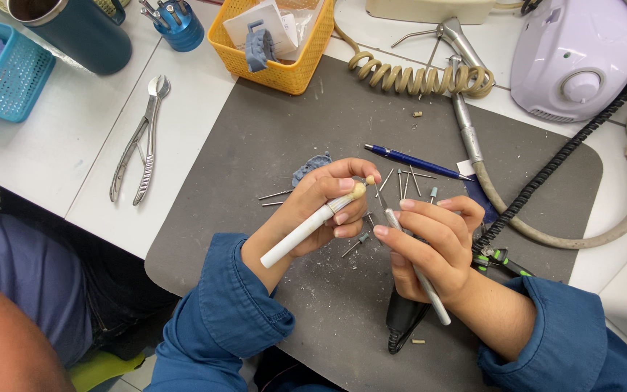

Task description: The person uses a rotary handpiece to grind and smooth a small beige dental prosthesis, then switches to a manual carving tool to refine its surface. The person repeatedly alternates between the rotary tool and the manual tool while holding the prosthesis in the left hand.

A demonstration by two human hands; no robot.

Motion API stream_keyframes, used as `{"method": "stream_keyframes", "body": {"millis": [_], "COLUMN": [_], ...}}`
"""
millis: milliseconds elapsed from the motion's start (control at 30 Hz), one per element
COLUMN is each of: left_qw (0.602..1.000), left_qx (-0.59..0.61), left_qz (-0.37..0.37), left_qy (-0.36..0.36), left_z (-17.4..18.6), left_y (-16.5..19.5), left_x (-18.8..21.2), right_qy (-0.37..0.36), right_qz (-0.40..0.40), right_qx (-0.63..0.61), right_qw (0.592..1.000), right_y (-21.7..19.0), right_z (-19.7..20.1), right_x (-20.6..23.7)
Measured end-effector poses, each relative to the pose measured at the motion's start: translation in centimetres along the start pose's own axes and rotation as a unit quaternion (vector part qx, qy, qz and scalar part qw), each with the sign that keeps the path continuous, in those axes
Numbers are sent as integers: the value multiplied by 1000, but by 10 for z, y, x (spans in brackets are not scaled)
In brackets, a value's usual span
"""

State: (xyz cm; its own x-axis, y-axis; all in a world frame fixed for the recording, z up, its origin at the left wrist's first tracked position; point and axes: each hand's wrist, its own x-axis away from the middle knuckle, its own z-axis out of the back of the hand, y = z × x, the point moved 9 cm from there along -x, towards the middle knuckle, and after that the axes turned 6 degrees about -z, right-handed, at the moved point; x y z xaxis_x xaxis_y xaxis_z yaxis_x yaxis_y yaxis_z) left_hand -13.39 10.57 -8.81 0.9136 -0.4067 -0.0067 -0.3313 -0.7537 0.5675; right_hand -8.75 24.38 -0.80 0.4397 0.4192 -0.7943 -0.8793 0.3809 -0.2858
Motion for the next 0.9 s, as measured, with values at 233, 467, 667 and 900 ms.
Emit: {"method": "stream_keyframes", "body": {"millis": [233, 467, 667, 900], "left_qw": [1000, 1000, 1000, 1000], "left_qx": [-3, -4, -20, -23], "left_qz": [4, 13, 12, 13], "left_qy": [16, 27, 14, 15], "left_z": [0, 4, 5, 12], "left_y": [-2, -5, -5, -7], "left_x": [0, -1, -2, -1], "right_qy": [1, -8, -10, -5], "right_qz": [-6, 1, 5, 2], "right_qx": [2, 4, 9, 9], "right_qw": [1000, 1000, 1000, 1000], "right_y": [0, 0, 0, 1], "right_z": [0, -1, -2, -6], "right_x": [2, 2, 2, 6]}}
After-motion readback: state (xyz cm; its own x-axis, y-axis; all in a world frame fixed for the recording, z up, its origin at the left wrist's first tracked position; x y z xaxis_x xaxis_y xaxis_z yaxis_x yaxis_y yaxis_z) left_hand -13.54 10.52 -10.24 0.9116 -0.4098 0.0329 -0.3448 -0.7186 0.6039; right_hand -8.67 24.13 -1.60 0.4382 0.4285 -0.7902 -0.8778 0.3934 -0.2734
